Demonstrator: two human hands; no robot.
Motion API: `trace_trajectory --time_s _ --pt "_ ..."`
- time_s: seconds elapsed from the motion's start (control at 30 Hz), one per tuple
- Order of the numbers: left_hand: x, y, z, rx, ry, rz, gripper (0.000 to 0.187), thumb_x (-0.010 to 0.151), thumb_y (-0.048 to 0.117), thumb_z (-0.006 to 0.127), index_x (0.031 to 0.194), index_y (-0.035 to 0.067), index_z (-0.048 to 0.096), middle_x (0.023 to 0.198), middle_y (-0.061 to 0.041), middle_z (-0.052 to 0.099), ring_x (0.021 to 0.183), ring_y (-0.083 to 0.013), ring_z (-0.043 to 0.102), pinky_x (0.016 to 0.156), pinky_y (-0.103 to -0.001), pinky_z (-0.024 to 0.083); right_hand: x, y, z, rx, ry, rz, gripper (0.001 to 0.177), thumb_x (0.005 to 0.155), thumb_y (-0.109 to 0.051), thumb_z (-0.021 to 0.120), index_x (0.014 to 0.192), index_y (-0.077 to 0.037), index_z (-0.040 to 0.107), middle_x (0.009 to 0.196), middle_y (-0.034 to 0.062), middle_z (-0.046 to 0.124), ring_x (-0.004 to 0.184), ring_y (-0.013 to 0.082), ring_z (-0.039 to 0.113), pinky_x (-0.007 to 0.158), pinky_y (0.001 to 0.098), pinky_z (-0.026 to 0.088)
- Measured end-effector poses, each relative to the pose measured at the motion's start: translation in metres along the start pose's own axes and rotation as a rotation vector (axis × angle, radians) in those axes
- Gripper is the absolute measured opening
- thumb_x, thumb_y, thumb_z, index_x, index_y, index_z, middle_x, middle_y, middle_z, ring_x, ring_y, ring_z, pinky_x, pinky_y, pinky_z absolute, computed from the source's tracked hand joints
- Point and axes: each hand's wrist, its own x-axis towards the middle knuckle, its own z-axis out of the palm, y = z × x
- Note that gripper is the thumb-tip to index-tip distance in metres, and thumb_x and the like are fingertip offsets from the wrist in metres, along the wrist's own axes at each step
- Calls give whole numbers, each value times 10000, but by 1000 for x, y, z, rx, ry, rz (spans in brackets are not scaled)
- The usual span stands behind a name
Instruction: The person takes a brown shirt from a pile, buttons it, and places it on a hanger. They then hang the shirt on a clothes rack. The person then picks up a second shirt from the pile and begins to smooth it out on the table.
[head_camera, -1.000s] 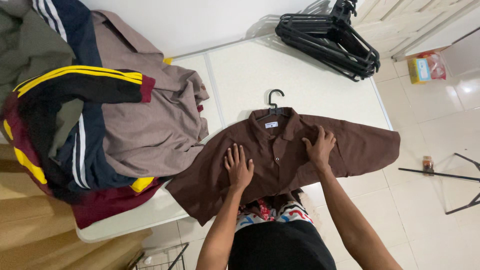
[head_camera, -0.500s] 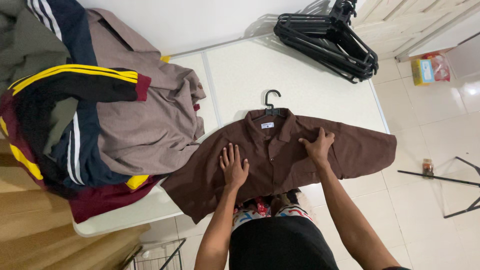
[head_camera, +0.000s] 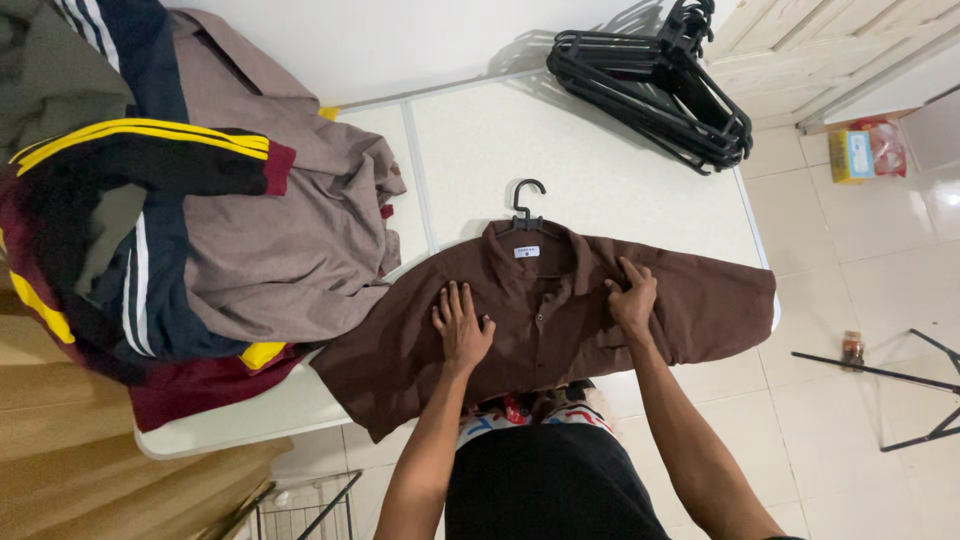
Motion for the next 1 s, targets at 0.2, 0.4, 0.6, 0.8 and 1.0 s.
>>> trace_trajectory --time_s 0.2,0.4,0.6,0.8,1.0 --pt "9 2 -3 -11 -80 -57 889 836 405 667 1568 28 331 1652 -179 262 1503 -391 244 1152 -627 231 3 2 -2 -6 17 -75 411 809 -77 822 1212 -63 743 1192 143 677 1108 381 580 976 471 486" --pt "20 1 -8 19 -201 -128 967 798 439 719 1574 53 289 1647 -157 232 1485 -380 235 1105 -652 239 3 -18 1 -139 -35 -18 521 773 -281 889 1199 -48 702 1273 155 598 1159 430 500 980 574 428" --pt "28 6 -23 44 -259 -170 1006 777 482 733 1589 83 293 1655 -124 225 1478 -370 254 1074 -650 295 -2 -20 18 -283 -68 -19 646 802 -348 822 1339 -47 626 1422 180 500 1289 453 396 1049 646 321" --pt "43 12 -40 84 -331 -196 1009 769 471 746 1567 49 297 1714 -93 91 1459 -376 268 1018 -630 354 -6 -13 30 -288 -10 -55 684 808 -354 795 1390 -53 598 1429 227 489 1340 449 384 1089 637 304" --pt "38 14 -33 60 -176 -160 917 747 398 767 1498 9 413 1662 -175 152 1404 -392 307 1028 -623 349 -3 -34 28 -296 -33 -50 780 734 -388 831 1371 -24 566 1446 263 441 1330 468 353 1037 668 285"
